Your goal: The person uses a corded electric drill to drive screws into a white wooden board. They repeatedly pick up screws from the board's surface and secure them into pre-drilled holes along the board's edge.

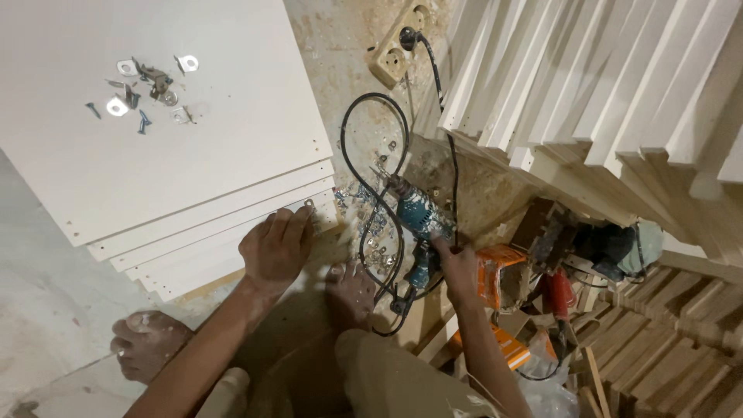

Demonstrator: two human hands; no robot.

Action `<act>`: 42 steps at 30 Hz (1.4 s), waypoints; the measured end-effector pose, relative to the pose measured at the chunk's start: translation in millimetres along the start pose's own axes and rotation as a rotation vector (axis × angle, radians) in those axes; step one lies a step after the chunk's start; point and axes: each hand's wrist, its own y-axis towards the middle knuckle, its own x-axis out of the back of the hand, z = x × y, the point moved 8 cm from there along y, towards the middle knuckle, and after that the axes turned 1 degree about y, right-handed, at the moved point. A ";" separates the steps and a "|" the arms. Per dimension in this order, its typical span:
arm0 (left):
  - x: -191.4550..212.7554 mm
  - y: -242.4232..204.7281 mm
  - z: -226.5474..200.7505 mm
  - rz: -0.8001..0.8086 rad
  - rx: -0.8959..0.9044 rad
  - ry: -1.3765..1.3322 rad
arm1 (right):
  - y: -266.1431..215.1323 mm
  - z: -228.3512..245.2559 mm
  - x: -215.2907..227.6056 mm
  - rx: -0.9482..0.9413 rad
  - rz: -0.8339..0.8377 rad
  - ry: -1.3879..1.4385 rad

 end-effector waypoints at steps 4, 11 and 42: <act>11.7 11.9 -1.2 -0.009 0.001 -0.015 | -14.9 30.3 -12.8 -0.051 0.205 0.034; 0.1 -2.6 1.3 0.062 -0.001 0.027 | 26.9 -35.9 -41.0 -0.174 0.365 0.554; 3.5 -2.7 2.8 0.083 0.040 -0.142 | -163.9 263.4 76.4 1.015 0.383 -0.594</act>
